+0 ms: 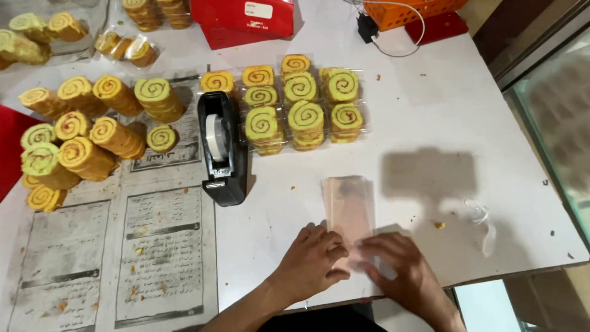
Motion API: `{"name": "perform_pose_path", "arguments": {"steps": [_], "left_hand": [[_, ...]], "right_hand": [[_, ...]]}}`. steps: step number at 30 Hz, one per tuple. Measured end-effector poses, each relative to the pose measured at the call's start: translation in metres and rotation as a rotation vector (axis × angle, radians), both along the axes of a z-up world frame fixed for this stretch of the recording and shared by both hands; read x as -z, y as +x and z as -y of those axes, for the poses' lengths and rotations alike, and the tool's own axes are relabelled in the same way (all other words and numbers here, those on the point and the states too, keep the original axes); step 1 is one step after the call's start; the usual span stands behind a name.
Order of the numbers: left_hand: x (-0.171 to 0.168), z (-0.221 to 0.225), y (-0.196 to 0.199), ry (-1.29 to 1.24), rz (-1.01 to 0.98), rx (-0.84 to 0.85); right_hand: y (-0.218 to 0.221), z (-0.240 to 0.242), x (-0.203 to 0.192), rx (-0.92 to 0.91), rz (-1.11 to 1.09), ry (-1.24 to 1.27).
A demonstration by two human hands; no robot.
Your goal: The person individually wraps swiss roll slices in small plastic bags and secures the bags using adhesive tape from a dispenser.
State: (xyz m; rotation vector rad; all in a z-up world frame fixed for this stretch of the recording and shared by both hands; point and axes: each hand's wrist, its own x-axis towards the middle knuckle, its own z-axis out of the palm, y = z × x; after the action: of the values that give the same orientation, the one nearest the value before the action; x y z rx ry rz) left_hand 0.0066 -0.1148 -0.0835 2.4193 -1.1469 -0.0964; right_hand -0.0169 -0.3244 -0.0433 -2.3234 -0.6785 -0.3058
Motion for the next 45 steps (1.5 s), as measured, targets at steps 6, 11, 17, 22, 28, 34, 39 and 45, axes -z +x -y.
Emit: {"name": "perform_pose_path", "arguments": {"steps": [6, 11, 17, 22, 28, 34, 39, 45], "left_hand": [[-0.009, 0.002, -0.001, -0.071, 0.258, -0.001], [-0.015, 0.005, 0.0, -0.069, 0.412, 0.024], [-0.011, 0.003, 0.001, -0.073, 0.428, 0.017], [-0.008, 0.001, 0.001, -0.158, 0.359, -0.026], [-0.009, -0.005, 0.0, -0.24, 0.097, -0.118], [-0.024, -0.028, 0.005, -0.459, -0.129, -0.379], [-0.035, -0.061, 0.0, -0.516, -0.094, -0.491], [-0.034, -0.11, -0.023, -0.536, 0.023, -0.683]], "right_hand": [[-0.017, 0.003, 0.019, -0.042, 0.073, -0.183], [-0.018, -0.004, 0.014, 0.009, 0.079, -0.18], [-0.018, -0.009, 0.002, -0.04, 0.144, -0.216], [-0.019, -0.008, 0.007, 0.026, -0.017, -0.099], [-0.021, -0.004, 0.004, 0.104, -0.158, -0.016], [-0.028, -0.002, 0.022, 0.339, 0.043, 0.046], [-0.016, -0.032, -0.003, 0.291, 0.308, 0.114], [0.004, -0.097, -0.014, 0.028, 0.302, 0.042]]}}
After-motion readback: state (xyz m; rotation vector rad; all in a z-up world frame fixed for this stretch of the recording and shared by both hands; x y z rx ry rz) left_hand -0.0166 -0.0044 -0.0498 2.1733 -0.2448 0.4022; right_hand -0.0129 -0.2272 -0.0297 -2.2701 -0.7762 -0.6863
